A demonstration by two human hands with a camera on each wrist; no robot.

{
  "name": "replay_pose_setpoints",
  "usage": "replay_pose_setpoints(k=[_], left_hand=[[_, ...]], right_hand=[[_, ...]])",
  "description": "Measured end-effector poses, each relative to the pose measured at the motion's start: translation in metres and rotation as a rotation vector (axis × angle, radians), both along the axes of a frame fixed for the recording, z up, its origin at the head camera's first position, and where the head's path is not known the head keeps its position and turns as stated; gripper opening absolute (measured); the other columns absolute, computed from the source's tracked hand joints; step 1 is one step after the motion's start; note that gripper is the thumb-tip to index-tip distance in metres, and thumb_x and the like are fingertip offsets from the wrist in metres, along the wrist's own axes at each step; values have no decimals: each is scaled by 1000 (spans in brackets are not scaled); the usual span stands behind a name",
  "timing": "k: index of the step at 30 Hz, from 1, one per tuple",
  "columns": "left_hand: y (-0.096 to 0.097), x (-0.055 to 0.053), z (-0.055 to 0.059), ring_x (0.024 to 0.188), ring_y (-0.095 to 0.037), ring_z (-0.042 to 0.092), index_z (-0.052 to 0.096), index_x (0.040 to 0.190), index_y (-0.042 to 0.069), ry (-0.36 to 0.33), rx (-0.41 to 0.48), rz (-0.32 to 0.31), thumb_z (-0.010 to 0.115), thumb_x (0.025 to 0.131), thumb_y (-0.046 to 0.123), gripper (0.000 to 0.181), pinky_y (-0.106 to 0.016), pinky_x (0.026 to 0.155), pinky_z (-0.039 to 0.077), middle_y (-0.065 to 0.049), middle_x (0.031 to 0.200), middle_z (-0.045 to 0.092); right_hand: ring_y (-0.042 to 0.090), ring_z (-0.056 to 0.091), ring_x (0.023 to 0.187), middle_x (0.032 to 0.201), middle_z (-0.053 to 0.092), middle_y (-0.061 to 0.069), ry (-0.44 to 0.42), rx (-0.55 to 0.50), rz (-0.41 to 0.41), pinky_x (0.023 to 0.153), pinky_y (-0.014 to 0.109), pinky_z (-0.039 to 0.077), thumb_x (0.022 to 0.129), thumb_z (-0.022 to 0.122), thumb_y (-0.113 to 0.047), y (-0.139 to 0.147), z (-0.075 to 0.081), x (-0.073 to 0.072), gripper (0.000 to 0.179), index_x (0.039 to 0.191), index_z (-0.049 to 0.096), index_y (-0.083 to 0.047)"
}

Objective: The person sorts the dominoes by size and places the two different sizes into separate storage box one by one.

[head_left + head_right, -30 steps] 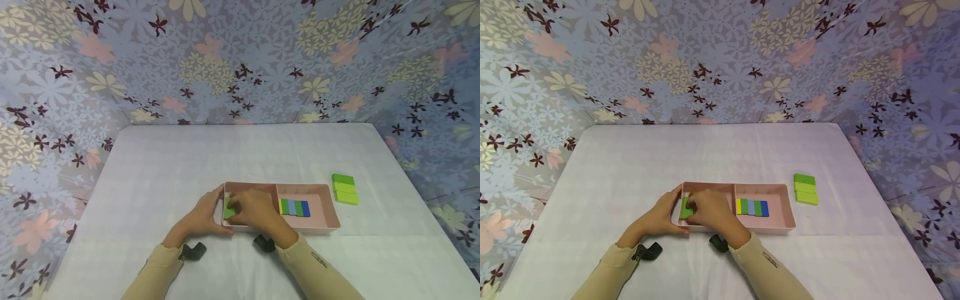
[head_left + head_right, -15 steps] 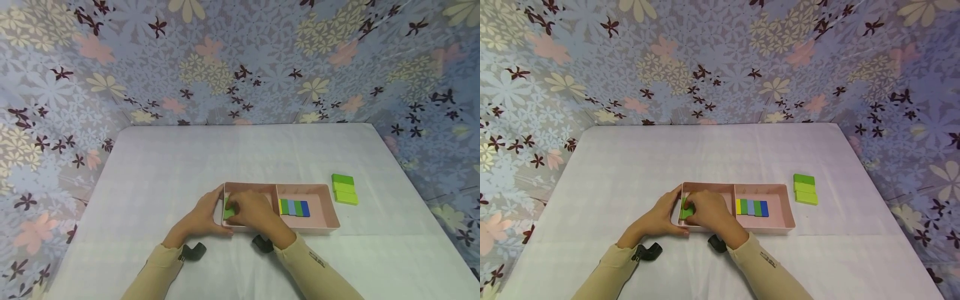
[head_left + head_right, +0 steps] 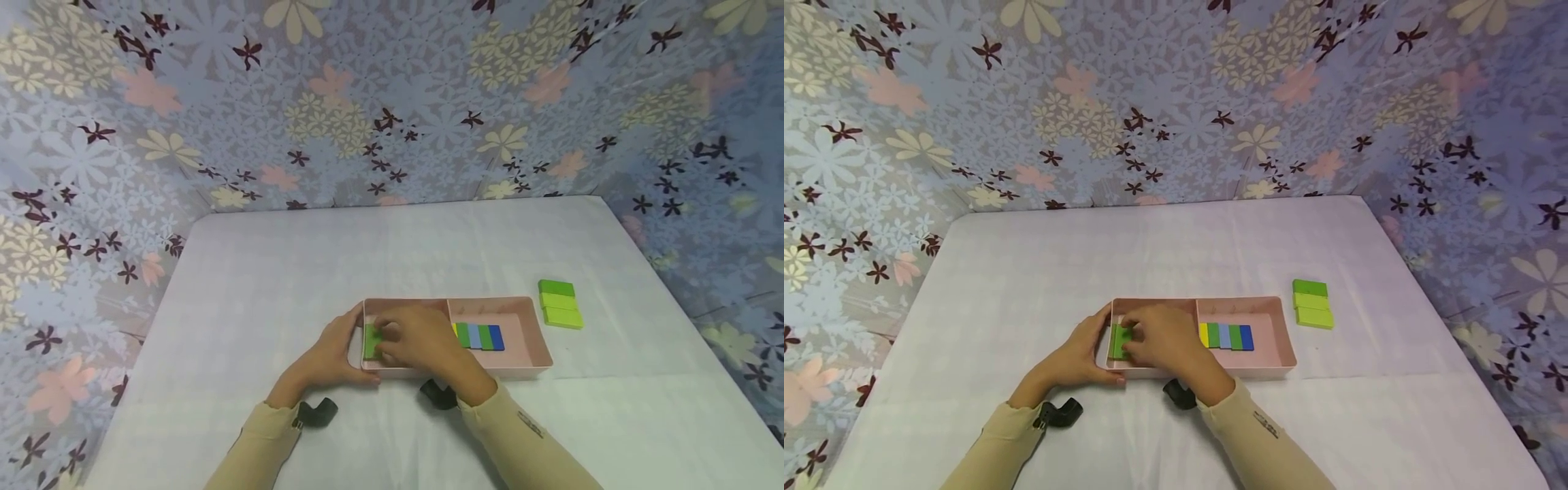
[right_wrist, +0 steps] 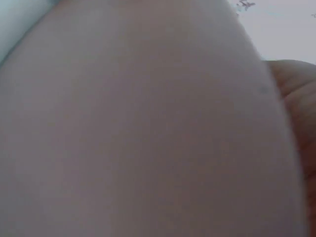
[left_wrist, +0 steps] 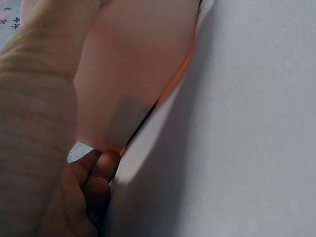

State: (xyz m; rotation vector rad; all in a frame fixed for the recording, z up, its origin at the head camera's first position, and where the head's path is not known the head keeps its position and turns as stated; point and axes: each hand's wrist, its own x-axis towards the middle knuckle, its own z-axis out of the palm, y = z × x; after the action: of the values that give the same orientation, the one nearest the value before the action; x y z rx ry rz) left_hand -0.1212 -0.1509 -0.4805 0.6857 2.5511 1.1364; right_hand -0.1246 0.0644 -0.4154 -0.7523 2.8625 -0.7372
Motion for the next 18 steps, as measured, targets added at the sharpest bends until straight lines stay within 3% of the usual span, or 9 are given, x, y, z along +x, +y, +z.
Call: replay_pose_setpoints(k=[3, 8, 12, 18], left_hand=[[1, 0, -1, 134, -23, 29, 2, 154, 27, 11, 17, -9, 80, 55, 68, 132, -49, 108, 27, 0, 148, 32], [3, -1, -1, 130, -19, 35, 9, 154, 24, 44, 61, -19, 85, 54, 61, 131, -48, 106, 31, 6, 143, 38], [3, 0, -2, 128, -18, 36, 7, 154, 21, 42, 29, 10, 83, 52, 66, 135, -48, 107, 29, 5, 137, 42], [3, -2, -5, 122, -13, 38, 7, 154, 21, 45, 20, 4, 84, 51, 63, 135, -44, 107, 28, 8, 131, 44]], right_hand=[[7, 54, 64, 97, 70, -12, 25, -39, -64, 59, 25, 45, 81, 72, -37, 9, 8, 2, 28, 106, 73, -24], [13, 64, 80, 99, 69, -7, 98, -79, -157, 68, 31, 51, 83, 71, -34, 28, 15, 4, 26, 105, 73, -20], [13, 64, 84, 103, 69, -5, 141, -86, -191, 71, 33, 51, 83, 70, -32, 45, 16, 5, 27, 105, 72, -18], [15, 64, 87, 102, 69, -4, 170, -113, -228, 74, 34, 52, 82, 72, -28, 62, 13, 7, 25, 104, 72, -17]])
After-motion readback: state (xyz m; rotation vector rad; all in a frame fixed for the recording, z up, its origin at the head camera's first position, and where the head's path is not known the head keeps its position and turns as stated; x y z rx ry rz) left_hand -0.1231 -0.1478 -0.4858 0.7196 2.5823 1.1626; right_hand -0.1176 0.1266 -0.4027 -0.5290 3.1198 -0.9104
